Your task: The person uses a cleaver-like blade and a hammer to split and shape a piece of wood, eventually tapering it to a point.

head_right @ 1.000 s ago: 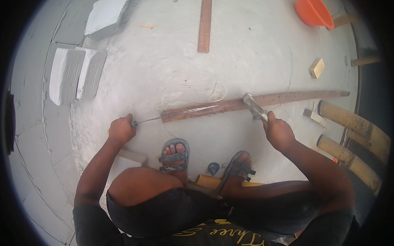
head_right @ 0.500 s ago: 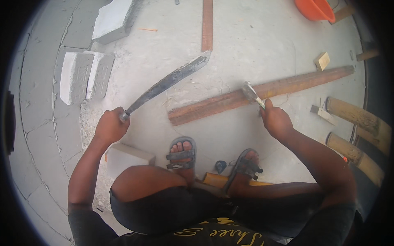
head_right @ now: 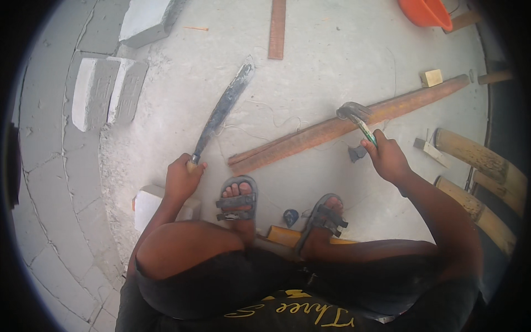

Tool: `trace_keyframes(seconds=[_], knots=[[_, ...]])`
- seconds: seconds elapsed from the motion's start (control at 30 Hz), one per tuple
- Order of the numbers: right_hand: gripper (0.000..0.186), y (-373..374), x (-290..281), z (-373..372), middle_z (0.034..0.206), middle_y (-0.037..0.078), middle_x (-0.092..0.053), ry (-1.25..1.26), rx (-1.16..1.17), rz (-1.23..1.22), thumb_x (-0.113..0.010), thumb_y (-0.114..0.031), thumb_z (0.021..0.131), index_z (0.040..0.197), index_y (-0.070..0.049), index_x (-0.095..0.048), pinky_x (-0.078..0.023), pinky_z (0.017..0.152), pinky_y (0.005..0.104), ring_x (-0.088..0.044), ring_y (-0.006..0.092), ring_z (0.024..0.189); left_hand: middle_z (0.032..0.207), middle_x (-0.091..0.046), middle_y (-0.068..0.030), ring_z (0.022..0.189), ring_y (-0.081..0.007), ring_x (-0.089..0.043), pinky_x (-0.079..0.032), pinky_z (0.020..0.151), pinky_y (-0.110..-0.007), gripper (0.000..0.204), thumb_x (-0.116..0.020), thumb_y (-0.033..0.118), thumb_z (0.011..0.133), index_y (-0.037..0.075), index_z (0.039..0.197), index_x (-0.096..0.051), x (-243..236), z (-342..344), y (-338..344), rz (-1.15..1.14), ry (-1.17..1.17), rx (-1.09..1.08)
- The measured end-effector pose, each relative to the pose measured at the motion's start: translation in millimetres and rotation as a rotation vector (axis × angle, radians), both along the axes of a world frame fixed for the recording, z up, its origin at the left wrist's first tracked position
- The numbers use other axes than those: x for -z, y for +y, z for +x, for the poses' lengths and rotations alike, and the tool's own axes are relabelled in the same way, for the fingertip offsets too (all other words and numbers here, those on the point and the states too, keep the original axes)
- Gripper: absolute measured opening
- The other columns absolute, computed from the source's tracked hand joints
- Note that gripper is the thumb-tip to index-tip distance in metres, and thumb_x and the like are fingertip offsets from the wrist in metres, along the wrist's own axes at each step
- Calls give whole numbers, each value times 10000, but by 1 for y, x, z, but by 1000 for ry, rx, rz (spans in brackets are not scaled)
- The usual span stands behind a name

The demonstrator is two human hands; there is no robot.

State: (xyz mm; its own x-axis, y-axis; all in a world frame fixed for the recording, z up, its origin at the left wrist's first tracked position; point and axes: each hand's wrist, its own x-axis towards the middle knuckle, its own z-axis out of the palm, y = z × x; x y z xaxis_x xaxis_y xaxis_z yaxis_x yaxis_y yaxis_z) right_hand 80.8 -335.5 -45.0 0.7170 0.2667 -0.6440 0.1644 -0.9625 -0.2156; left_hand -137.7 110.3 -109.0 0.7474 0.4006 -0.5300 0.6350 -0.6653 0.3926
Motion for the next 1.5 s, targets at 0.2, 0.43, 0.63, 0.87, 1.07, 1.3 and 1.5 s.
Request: trace_keyframes(seconds=[0.2, 0.43, 0.63, 0.87, 1.07, 1.3, 1.5], knots=[[423, -74, -45, -1, 785, 236, -646, 207, -125, -263, -538, -440, 1028, 1069, -19, -549, -481, 720, 516, -645, 428, 791, 1172, -559, -165, 1089, -342, -559, -466, 925, -449, 331, -764, 208, 859, 26, 1109, -647, 19, 4, -3, 300, -378, 94], [437, -149, -9, -71, 597, 97, -569, 506, 286, -154, -621, -437, 988, 936, -6, -576, -502, 408, 332, -584, 177, 442, 1161, -580, -139, 1121, -322, -563, -472, 970, -442, 502, -823, 300, 787, 38, 1176, -645, 22, 22, -54, -139, -416, 621], [493, -170, 23, -105, 605, 83, -552, 438, 604, -78, -553, -480, 1020, 915, 1, -533, -504, 399, 346, -569, 170, 442, 1091, -647, -124, 1023, -331, -645, -540, 859, -429, 550, -849, 274, 717, 71, 1196, -672, 31, 32, -51, -113, -229, 680], [461, -170, 22, -91, 583, 75, -505, 456, 503, -185, -518, -461, 1038, 923, -15, -494, -482, 360, 371, -537, 185, 405, 1085, -721, -207, 964, -287, -714, -552, 860, -350, 563, -853, 243, 742, 17, 1231, -687, 5, 50, -45, -410, -11, 519], [461, -173, 23, -87, 570, 73, -487, 508, 545, -183, -503, -465, 1042, 945, -14, -486, -480, 352, 380, -516, 190, 384, 1109, -739, -167, 981, -183, -697, -536, 879, -313, 481, -795, 205, 864, -19, 1268, -663, 7, 44, -34, -727, -22, 335], [450, -172, 27, -91, 569, 70, -481, 495, 585, -182, -489, -465, 1042, 949, -25, -475, -472, 346, 389, -501, 189, 379, 1075, -734, -107, 964, -142, -649, -521, 884, -311, 408, -654, 275, 999, -24, 1276, -662, 1, 39, -29, -844, -91, 98], [463, -170, 27, -98, 679, 113, -539, 494, 590, -185, -480, -444, 1046, 1050, 19, -485, -534, 395, 393, -578, 227, 435, 976, -704, -98, 891, -154, -643, -525, 795, -304, 429, -600, 315, 1026, -55, 1234, -658, 12, 34, -30, -1138, 35, -274]])
